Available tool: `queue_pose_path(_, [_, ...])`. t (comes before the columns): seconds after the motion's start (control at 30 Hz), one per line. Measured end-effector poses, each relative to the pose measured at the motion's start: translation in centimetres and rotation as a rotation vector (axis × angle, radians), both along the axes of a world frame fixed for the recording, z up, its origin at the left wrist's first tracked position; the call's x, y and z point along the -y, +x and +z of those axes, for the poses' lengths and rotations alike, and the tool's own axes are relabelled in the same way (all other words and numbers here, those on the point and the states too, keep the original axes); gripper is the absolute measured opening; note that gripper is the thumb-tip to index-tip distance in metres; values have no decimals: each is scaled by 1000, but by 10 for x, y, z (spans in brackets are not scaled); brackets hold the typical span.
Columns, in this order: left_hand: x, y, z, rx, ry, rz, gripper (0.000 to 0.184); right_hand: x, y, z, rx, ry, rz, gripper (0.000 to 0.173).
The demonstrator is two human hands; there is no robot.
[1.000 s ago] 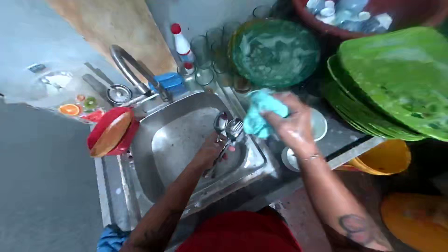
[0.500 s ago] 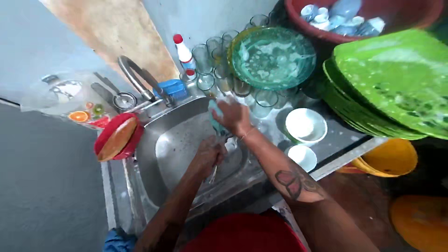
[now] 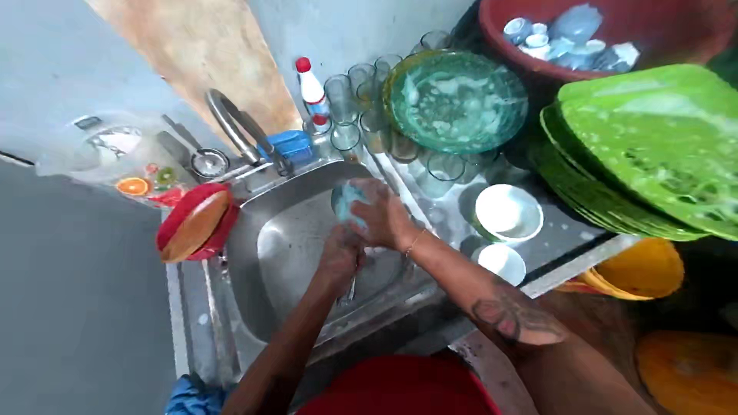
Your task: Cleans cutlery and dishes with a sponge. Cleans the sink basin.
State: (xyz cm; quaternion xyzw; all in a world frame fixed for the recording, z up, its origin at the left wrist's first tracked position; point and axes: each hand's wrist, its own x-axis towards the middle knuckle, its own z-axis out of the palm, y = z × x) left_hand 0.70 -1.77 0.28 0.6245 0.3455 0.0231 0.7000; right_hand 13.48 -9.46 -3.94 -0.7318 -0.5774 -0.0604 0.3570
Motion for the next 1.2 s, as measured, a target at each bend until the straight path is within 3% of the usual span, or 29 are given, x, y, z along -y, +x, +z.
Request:
queue_pose_path(0.07, [-1, 0, 0, -5, 20, -20, 16, -5, 11, -1, 92, 96, -102, 26])
queue_pose_path(0.23, [-10, -9, -3, -25, -72, 20, 22, -20, 32, 48, -219, 2, -475, 42])
queue_pose_path(0.33, [-11, -10, -2, -6, -98, 37, 17, -19, 9, 60, -187, 136, -403, 41])
queue_pose_path(0.4, [-12, -13, 4, 19, -92, 28, 21, -19, -10, 43, -27, 223, -264, 36])
queue_pose_path(0.57, [-9, -28, 10, 31, -53, -10, 12, -15, -36, 18, -6, 87, 38, 23])
queue_pose_path(0.63, [-4, -33, 11, 45, -59, -17, 24, -21, -25, 14, 36, 132, -2, 23])
queue_pose_path(0.73, [0, -39, 14, 41, -58, 36, 18, -30, -32, 25, -37, 112, -195, 29])
queue_pose_path(0.77, [-2, -43, 15, 31, -63, 60, 18, -29, -45, 30, -100, 30, -203, 32])
queue_pose_path(0.87, [-10, -56, 20, -2, -77, 91, 11, -25, -71, 11, -88, 131, -51, 28])
queue_pose_path(0.93, [-9, -63, 20, -35, -77, 66, 13, -18, -66, 7, -46, 83, -16, 31])
queue_pose_path(1.07, [0, -69, 17, -57, -97, 82, 17, -19, -35, 36, -194, -70, -229, 41])
queue_pose_path(1.13, [2, -67, 18, -76, -98, 126, 18, -21, -20, 53, -340, -26, -336, 44])
queue_pose_path(1.2, [4, -59, 18, -88, -97, 172, 19, -17, -23, 58, -355, 171, -319, 40])
